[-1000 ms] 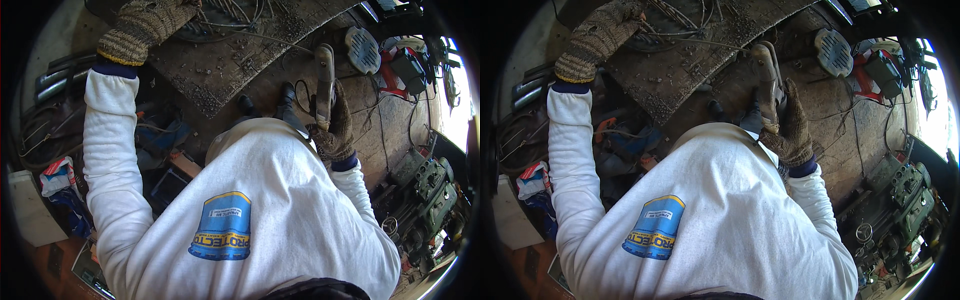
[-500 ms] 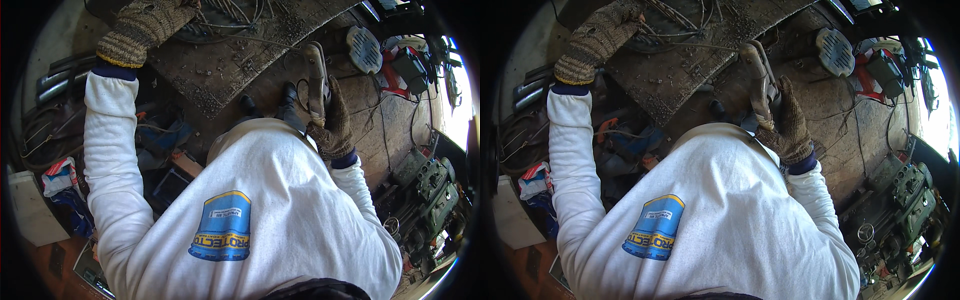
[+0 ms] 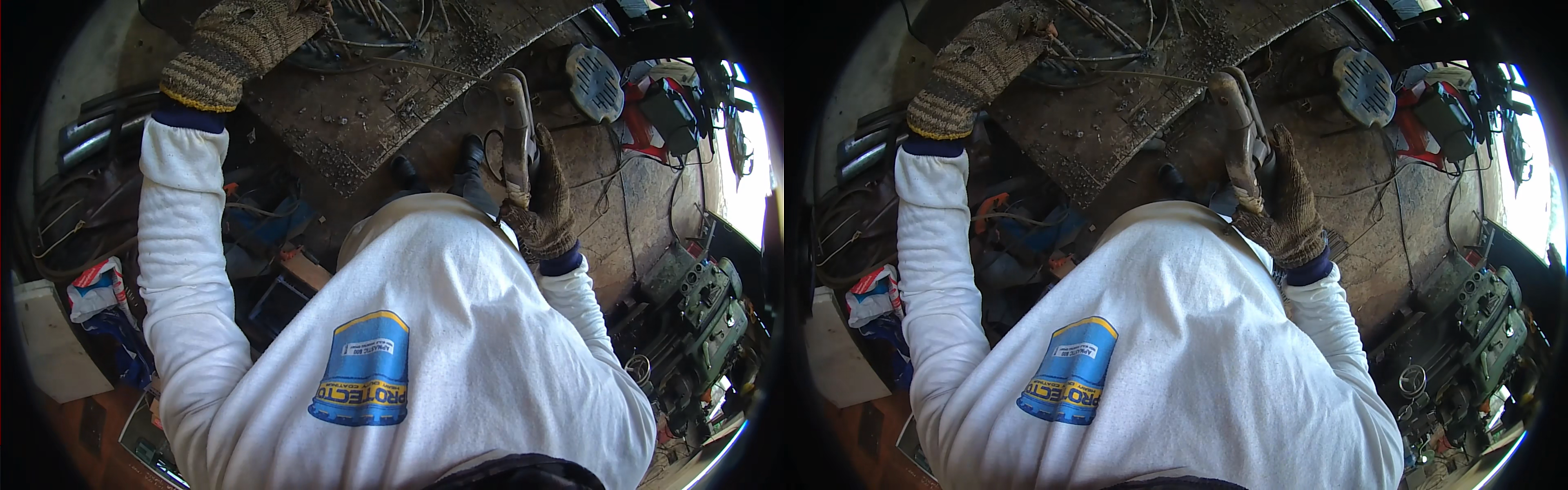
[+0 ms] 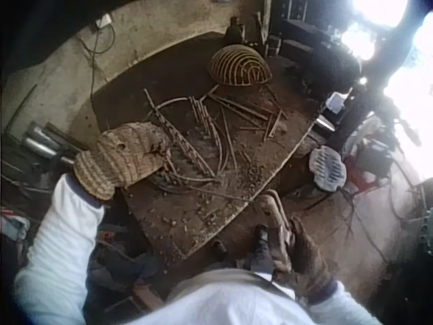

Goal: The person welds and grinds metal rods on a workbench to fabricate curved cage-like structures. They use a welding tool to join metal pieces together, then use an angle grinder to smooth the joints, and finally use a hammer and a metal-pin board to shape additional metal components.

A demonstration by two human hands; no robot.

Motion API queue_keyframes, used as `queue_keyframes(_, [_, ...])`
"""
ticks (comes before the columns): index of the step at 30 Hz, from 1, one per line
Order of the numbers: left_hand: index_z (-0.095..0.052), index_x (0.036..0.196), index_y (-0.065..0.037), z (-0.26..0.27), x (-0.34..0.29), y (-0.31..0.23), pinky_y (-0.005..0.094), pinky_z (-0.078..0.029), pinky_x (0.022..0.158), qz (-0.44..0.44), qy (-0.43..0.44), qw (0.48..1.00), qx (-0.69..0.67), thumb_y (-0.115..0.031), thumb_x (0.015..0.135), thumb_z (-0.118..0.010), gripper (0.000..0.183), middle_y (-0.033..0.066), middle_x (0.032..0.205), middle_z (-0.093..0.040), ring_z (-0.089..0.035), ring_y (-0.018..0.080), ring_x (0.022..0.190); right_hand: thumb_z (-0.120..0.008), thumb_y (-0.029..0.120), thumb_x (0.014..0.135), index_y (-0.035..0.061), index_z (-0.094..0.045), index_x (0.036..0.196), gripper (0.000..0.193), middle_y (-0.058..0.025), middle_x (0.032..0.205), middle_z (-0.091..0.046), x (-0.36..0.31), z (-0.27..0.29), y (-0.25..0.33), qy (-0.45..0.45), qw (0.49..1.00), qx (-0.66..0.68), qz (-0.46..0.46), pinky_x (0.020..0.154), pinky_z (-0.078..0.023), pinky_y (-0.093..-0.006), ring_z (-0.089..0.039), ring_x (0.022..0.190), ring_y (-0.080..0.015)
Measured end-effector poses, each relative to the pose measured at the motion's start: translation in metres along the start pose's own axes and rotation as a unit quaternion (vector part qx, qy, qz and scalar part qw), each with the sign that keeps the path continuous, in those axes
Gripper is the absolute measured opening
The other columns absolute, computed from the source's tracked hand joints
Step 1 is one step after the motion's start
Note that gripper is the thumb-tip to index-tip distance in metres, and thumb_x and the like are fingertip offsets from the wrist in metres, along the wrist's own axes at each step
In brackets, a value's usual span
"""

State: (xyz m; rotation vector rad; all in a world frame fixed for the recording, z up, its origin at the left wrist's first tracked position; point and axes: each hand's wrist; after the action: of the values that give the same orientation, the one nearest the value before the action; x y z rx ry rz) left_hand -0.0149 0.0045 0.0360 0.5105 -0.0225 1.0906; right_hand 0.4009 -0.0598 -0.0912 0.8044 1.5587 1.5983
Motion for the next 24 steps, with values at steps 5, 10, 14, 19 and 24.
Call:
queue_keyframes(5, [-0.069, 0.096, -0.016, 0.001, 0.002, 0.000, 0.0388, -0.055, 0.073, 0.016, 0.008, 1.000, -0.026, -0.034, 0.084, -0.069, 0.022, 0.0042, 0.089, -0.066, -0.065, 0.0256, 0.084, -0.090, 0.039, 0.075, -0.0046, -0.021, 0.157, 0.116, -0.0232, 0.153, -0.042, -0.001, 0.001, -0.003, -0.003, 1.000, -0.009, 0.004, 0.118, -0.033, -0.0429, -0.043, 0.142, -0.0313])
queue_keyframes(10, [-0.070, 0.096, -0.016, 0.003, 0.002, 0.000, 0.0390, -0.056, 0.073, 0.042, 0.011, 0.997, -0.064, -0.033, 0.084, -0.070, 0.021, 0.0050, 0.088, -0.066, -0.066, 0.0257, 0.084, -0.091, 0.040, 0.074, -0.0043, -0.020, 0.158, 0.118, -0.0230, 0.153, -0.042, 0.002, -0.002, 0.001, -0.003, 1.000, 0.009, 0.002, 0.118, -0.033, -0.0425, -0.043, 0.141, -0.0307])
queue_keyframes(14, [-0.069, 0.095, -0.015, 0.005, 0.002, -0.001, 0.0391, -0.055, 0.073, 0.024, -0.002, 0.999, -0.040, -0.033, 0.084, -0.070, 0.021, 0.0053, 0.088, -0.066, -0.066, 0.0257, 0.084, -0.091, 0.037, 0.074, -0.0038, -0.018, 0.158, 0.119, -0.0229, 0.153, -0.042, 0.003, -0.006, 0.007, -0.002, 1.000, 0.028, 0.010, 0.117, -0.034, -0.0421, -0.044, 0.140, -0.0306])
queue_keyframes(19, [-0.068, 0.096, -0.017, 0.005, 0.004, 0.002, 0.0379, -0.054, 0.069, 0.009, 0.013, 0.999, -0.048, -0.036, 0.086, -0.068, 0.021, 0.0019, 0.088, -0.063, -0.063, 0.0233, 0.082, -0.093, 0.035, 0.073, -0.0034, -0.018, 0.158, 0.120, -0.0222, 0.154, -0.042, 0.006, -0.007, -0.007, 0.014, 0.999, 0.008, 0.032, 0.116, -0.036, -0.0427, -0.045, 0.140, -0.0303])
queue_keyframes(24, [-0.068, 0.096, -0.016, 0.000, 0.001, 0.000, 0.0386, -0.055, 0.070, -0.016, -0.005, 0.999, 0.043, -0.036, 0.086, -0.067, 0.022, 0.0032, 0.089, -0.064, -0.064, 0.0246, 0.083, -0.097, 0.036, 0.065, -0.0033, -0.019, 0.158, 0.127, -0.0249, 0.147, -0.049, 0.012, -0.002, 0.004, 0.025, 0.973, -0.217, 0.070, 0.109, -0.045, -0.0442, -0.054, 0.133, -0.0363])
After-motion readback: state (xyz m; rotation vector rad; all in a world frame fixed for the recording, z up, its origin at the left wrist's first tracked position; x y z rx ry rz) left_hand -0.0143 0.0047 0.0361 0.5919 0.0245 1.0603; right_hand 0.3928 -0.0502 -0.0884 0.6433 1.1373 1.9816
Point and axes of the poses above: each hand's wrist, its own x-axis towards the middle knuckle, its own z-axis out of the back of the hand, y = z × x
